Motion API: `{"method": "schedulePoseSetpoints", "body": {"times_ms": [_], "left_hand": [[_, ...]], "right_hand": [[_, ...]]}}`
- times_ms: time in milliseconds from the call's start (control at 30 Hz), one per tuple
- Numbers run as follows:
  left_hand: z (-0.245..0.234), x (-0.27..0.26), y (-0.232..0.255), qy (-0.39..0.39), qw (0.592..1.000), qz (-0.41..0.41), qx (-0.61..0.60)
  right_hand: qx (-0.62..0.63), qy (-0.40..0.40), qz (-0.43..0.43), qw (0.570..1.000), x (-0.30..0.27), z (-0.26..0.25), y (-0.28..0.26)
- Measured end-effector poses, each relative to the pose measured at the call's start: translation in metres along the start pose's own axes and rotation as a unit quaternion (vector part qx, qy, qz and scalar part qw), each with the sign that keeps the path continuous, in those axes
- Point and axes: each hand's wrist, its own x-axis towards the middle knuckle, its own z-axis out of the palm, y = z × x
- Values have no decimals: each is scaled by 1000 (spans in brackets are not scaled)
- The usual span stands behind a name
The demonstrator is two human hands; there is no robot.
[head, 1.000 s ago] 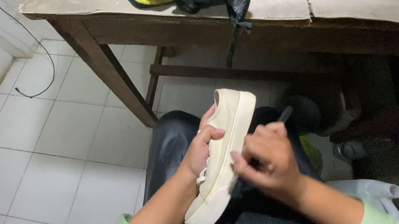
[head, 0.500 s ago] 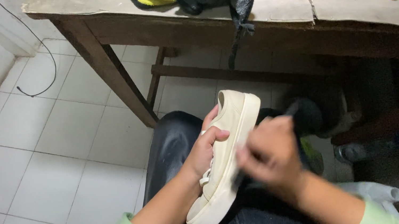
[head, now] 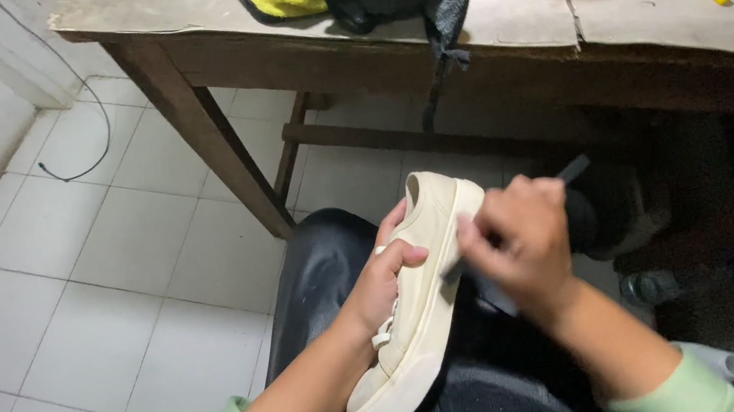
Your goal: The person scrubs a white sneaker with a brush dipped in a cleaning solution, then wipes it with a cloth. The person repeats the scrubbing and wiping process on different parts of the shoe, including the sole and sides, before placing the shoe on the table.
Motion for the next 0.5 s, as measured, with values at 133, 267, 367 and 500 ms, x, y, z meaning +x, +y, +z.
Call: {"method": "schedulePoseSetpoints", "body": {"times_ms": [133, 267, 367, 500], "left_hand": [[-10, 14, -11, 0, 1000, 1, 3], [-10, 12, -11, 1, 1000, 4, -14], [-16, 20, -18, -3, 1000, 9, -15], [-9, 12, -10, -3, 1000, 4, -7]], "right_hand": [[79, -25, 20, 996, -7, 6, -56], [28, -7, -3, 1000, -7, 5, -12], [39, -18, 10, 999, -12, 7, -49], [81, -10, -39, 996, -5, 11, -20]]}}
